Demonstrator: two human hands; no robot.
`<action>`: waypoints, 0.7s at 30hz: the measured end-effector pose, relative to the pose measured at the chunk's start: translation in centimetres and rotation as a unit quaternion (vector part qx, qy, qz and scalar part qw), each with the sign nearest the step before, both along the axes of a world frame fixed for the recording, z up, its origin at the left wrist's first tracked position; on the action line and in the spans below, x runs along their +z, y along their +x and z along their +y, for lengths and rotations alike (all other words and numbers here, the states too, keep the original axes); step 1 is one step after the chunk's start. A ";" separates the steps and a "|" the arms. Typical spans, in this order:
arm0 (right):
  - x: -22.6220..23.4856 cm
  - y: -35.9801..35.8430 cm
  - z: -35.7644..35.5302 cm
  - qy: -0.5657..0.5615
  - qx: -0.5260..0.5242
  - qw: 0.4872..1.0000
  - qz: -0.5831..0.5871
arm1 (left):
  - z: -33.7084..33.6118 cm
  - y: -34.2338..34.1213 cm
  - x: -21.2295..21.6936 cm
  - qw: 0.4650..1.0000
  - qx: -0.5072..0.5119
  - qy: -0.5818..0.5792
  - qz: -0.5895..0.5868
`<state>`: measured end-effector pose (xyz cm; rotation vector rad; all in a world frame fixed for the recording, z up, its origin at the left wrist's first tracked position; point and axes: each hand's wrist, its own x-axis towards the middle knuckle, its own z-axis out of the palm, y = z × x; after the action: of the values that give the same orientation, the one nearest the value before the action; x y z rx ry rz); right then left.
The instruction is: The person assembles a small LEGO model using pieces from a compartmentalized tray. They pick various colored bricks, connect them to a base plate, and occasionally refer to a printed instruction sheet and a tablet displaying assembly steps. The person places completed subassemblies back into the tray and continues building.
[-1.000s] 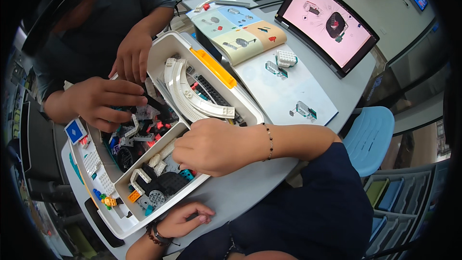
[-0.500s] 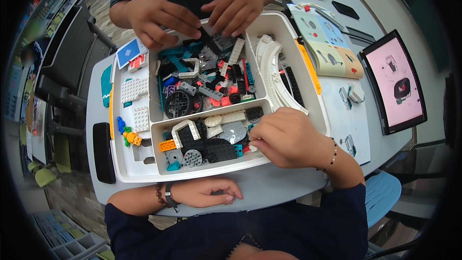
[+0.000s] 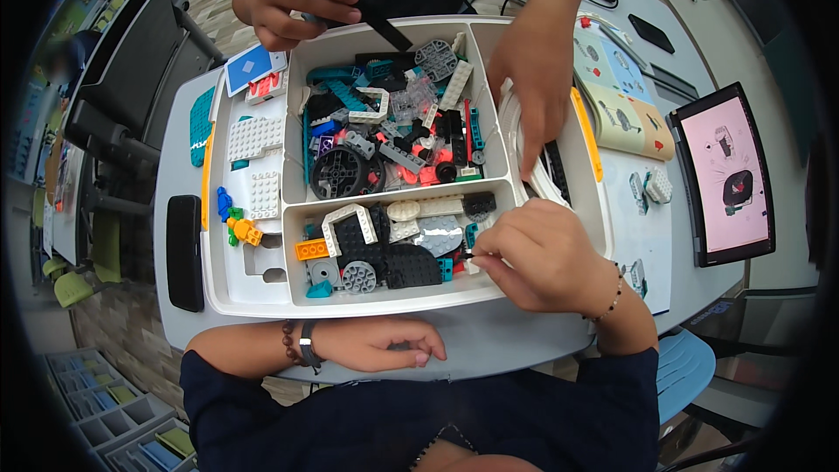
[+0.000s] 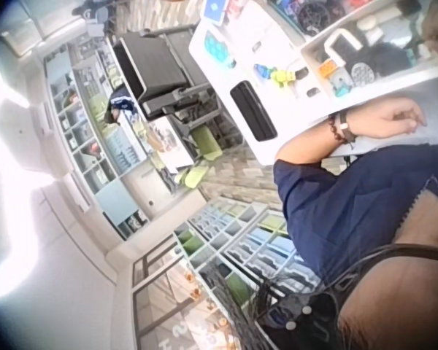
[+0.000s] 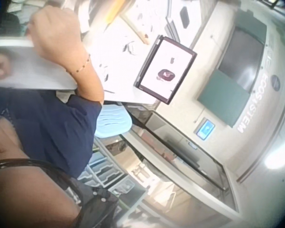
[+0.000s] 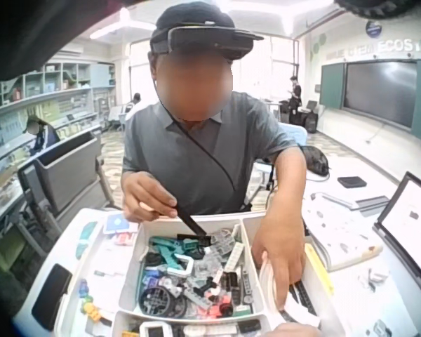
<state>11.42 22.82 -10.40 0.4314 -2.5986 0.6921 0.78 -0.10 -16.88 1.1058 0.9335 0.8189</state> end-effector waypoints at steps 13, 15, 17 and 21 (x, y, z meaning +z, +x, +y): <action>0.3 0.2 -0.1 0.021 0.001 1.000 0.004 | 11.6 -9.5 10.5 0.736 0.157 0.328 0.570; 0.4 0.2 -0.3 0.021 0.007 1.000 0.009 | 14.5 -11.5 8.1 0.733 0.125 0.238 0.625; 0.2 0.2 -0.1 0.017 0.006 1.000 0.013 | 16.1 -12.8 6.4 0.720 0.110 0.229 0.646; 0.0 0.3 0.0 0.014 0.001 1.000 0.012 | 17.8 -13.6 5.7 0.658 0.079 0.263 0.701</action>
<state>11.77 22.83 -10.44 0.4478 -2.5886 0.6490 -12.82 17.68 -11.16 2.2800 2.1700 0.1799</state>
